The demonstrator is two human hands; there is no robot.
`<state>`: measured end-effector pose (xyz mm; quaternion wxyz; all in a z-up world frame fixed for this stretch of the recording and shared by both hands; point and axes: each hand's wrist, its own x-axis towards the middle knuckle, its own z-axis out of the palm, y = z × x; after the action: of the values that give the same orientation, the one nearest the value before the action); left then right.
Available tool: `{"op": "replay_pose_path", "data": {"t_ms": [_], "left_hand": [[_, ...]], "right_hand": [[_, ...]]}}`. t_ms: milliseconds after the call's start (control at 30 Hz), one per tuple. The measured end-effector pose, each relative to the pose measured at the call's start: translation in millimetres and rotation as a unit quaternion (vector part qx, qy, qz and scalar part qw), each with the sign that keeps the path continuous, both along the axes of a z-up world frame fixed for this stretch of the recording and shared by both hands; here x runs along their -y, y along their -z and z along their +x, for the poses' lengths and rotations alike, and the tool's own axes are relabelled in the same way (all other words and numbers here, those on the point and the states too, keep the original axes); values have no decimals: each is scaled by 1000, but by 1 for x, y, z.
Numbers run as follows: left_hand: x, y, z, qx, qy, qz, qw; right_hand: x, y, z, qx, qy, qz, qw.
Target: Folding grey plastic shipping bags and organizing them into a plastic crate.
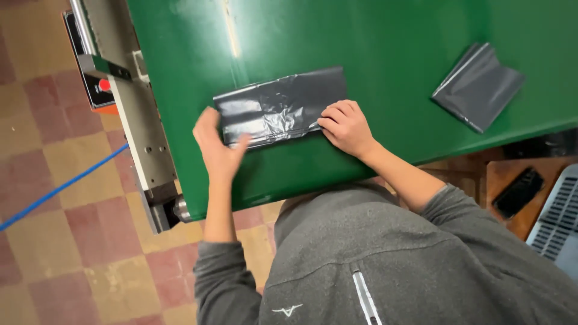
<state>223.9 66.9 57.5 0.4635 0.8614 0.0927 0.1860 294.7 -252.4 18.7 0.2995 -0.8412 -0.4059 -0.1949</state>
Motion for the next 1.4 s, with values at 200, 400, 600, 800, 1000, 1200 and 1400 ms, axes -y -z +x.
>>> {"op": "replay_pose_path", "data": {"t_ms": [200,400,600,800,1000,1200,1400], "left_hand": [[-5,22,-23,-15,225,507,832],[54,-9,27,-149,423,394,802],[43,51,122,-393,410,-106,816],[33,102,139,-446,274,-154,838],[98,55,121,-142,249,325,901],[134,20,105,1,221,420,880],[230,-29,97,77,409,149,897]], "right_hand": [[-25,-20,-27,-59,33,-3,998],[-47,29,-58,-126,-135,53,981],[-22,79,-85,-358,-20,198,912],[-25,99,-64,-594,121,558,567],[-22,92,-50,-662,211,555,458],[-11,65,-61,-632,217,557,493],[81,87,-54,-383,348,584,626]]}}
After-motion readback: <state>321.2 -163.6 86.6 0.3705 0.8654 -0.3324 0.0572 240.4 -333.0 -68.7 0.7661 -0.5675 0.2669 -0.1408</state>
